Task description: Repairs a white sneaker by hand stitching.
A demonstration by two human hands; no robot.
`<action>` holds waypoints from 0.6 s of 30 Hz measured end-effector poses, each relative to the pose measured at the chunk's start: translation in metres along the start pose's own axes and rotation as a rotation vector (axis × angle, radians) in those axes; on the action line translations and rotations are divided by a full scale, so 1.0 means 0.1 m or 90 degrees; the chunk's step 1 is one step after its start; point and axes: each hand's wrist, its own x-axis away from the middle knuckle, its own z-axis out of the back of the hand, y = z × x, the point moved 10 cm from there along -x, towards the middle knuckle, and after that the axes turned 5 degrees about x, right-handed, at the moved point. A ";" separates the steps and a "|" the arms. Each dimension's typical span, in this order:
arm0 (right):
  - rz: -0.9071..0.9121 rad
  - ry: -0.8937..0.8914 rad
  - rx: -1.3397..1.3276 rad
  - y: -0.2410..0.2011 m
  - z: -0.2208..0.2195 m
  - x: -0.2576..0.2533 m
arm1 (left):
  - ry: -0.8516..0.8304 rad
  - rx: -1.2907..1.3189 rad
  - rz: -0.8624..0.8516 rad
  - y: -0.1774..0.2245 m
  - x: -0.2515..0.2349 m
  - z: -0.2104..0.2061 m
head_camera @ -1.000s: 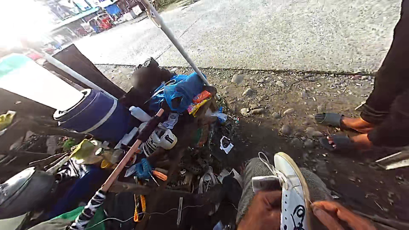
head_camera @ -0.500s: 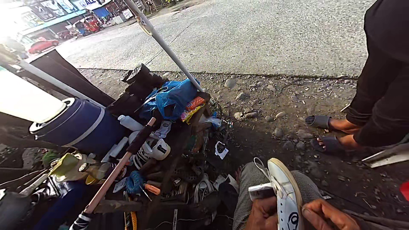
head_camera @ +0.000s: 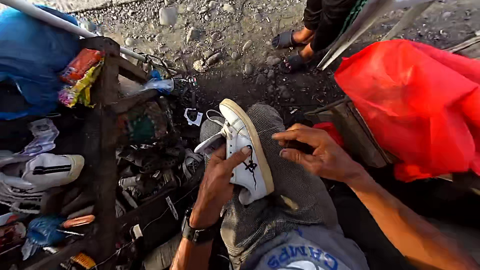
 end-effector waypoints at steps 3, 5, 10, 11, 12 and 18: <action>0.017 0.033 -0.007 -0.01 -0.18 -0.04 | 0.013 0.031 -0.012 0.02 -0.02 0.03; 0.030 0.060 0.027 -0.02 -0.22 -0.07 | 0.018 0.052 -0.022 0.02 -0.03 0.02; 0.039 0.107 0.053 -0.01 -0.24 -0.13 | 0.027 0.080 -0.033 0.02 -0.04 0.00; 0.034 0.111 0.051 -0.01 -0.24 -0.14 | 0.027 0.083 -0.033 0.02 -0.05 0.00; 0.025 0.111 0.047 0.00 -0.24 -0.14 | 0.027 0.088 -0.033 0.01 -0.05 0.00; -0.016 0.108 0.032 0.05 -0.23 -0.13 | 0.028 0.099 -0.031 0.01 -0.04 -0.02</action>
